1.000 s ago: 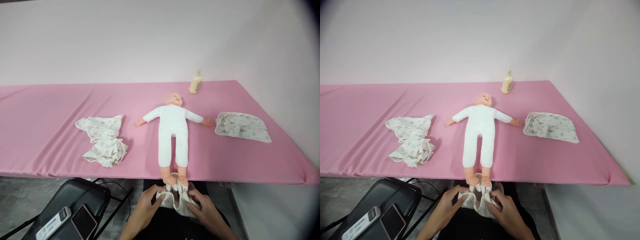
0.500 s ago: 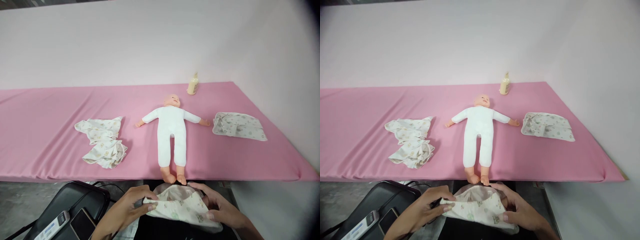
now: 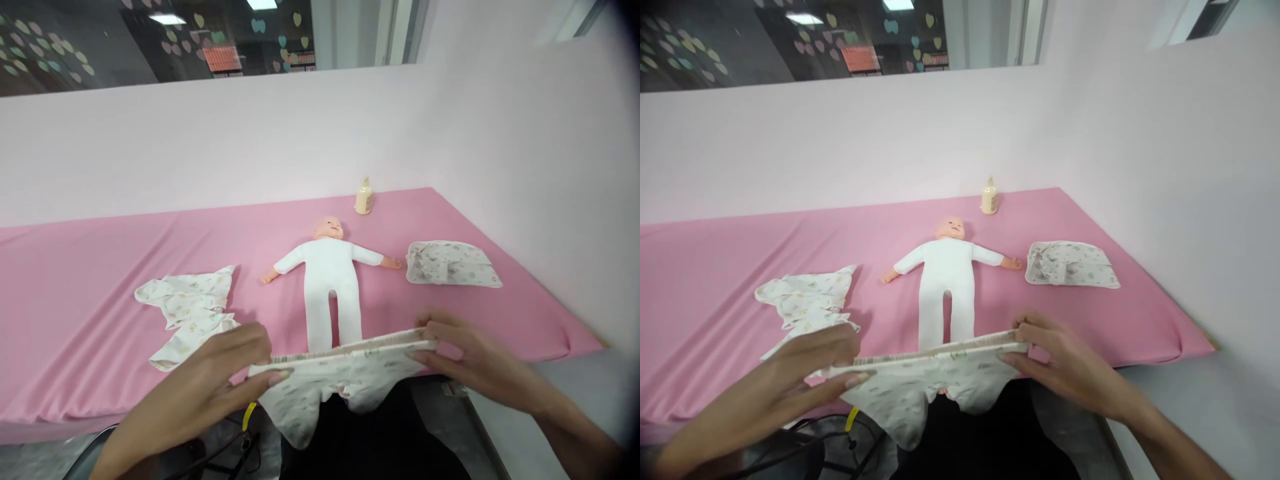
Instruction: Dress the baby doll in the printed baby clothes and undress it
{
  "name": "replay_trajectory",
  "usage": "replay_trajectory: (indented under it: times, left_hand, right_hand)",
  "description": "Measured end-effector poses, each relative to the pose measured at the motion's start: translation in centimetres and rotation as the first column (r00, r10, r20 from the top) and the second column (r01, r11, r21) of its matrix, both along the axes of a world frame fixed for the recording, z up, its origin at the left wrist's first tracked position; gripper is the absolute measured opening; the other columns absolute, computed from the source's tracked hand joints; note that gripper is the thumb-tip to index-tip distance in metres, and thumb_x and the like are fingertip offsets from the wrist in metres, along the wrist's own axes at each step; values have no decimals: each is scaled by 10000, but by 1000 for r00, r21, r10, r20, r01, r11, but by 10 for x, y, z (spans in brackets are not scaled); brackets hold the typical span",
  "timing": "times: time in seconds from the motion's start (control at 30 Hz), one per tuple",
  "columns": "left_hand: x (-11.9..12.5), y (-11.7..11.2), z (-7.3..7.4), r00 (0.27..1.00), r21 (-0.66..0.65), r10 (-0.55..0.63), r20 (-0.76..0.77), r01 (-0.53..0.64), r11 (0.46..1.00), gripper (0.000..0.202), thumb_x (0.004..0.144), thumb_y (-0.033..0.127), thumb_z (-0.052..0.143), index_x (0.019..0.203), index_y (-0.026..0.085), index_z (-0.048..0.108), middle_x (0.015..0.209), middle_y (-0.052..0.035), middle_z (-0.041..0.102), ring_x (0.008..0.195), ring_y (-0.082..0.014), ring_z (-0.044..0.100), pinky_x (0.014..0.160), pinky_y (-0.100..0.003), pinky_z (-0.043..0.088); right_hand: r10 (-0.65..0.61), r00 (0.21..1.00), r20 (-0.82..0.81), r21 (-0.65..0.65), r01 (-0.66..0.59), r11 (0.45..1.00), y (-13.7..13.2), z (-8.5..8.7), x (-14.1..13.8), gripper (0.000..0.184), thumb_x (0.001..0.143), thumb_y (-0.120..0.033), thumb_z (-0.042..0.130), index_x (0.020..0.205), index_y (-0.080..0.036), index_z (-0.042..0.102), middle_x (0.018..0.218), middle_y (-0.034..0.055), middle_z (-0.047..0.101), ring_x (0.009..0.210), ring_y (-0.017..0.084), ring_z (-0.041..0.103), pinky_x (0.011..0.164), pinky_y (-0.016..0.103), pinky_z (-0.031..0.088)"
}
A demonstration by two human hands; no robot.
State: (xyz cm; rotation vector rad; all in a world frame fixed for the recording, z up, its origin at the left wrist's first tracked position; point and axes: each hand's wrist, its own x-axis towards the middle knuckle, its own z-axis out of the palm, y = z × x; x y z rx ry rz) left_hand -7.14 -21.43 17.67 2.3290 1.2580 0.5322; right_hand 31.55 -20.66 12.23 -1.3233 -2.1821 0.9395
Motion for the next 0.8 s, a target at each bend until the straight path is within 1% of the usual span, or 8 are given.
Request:
replay_trajectory:
  times: [0.1,0.17,0.27,0.4,0.5,0.63,0.73,0.8]
  left_hand:
    - [8,22,20,1000,-82,8,13,-7,997,184,884,359,609,768,219,630,717,8,590,656,-130,541,597,-226,418]
    - [19,40,32,984,-156,98,150,-75,985,301,880,376,614,657,188,540,623,18,517,570,-100,475,541,-218,379]
    - [45,69,47,882,-213,233,411,-156,965,395,861,416,645,623,165,452,595,26,448,534,-69,404,500,-197,333]
    - [86,95,60,731,-253,200,653,-39,967,400,854,464,655,678,154,475,639,19,476,567,-62,455,547,-201,392]
    - [111,95,63,719,-176,93,688,41,983,353,866,456,647,733,146,544,664,15,520,600,-67,498,583,-206,423]
    - [131,82,63,774,-2,-87,627,113,994,255,925,391,578,867,148,632,801,-21,621,743,-106,582,696,-244,485]
    - [138,75,64,817,168,-193,543,119,979,244,939,377,558,880,161,655,881,-35,646,827,-123,591,779,-266,495]
    - [140,74,65,845,232,-240,478,142,962,226,937,373,564,890,175,663,937,-37,652,880,-130,598,832,-274,493]
  right_hand:
    - [-68,989,-132,101,82,991,18,29,8,229,899,-436,611,841,-219,653,906,41,637,823,184,588,703,295,472]
    - [-195,952,-234,130,230,965,34,46,6,281,870,-457,651,760,-200,618,718,14,573,661,147,536,578,267,427]
    - [-391,807,-442,76,468,880,57,68,-4,389,830,-489,691,663,-189,510,580,-28,416,499,91,393,433,232,298]
    - [-377,668,-642,-19,478,878,64,86,-31,353,847,-487,672,720,-196,517,638,-15,483,522,101,467,436,229,352]
    - [-277,694,-665,31,396,918,49,90,-50,293,898,-487,610,840,-202,576,751,15,580,644,132,568,537,252,454]
    - [-107,840,-532,163,226,961,32,89,-61,313,843,-452,695,1028,-225,583,950,39,631,897,190,618,738,313,526]
    - [-115,901,-419,195,213,957,32,85,-61,446,758,-433,781,1077,-230,544,1013,40,615,954,204,600,736,306,517]
    - [-165,900,-404,184,257,949,37,83,-60,391,779,-429,760,1017,-218,532,960,31,606,896,187,599,686,288,505]
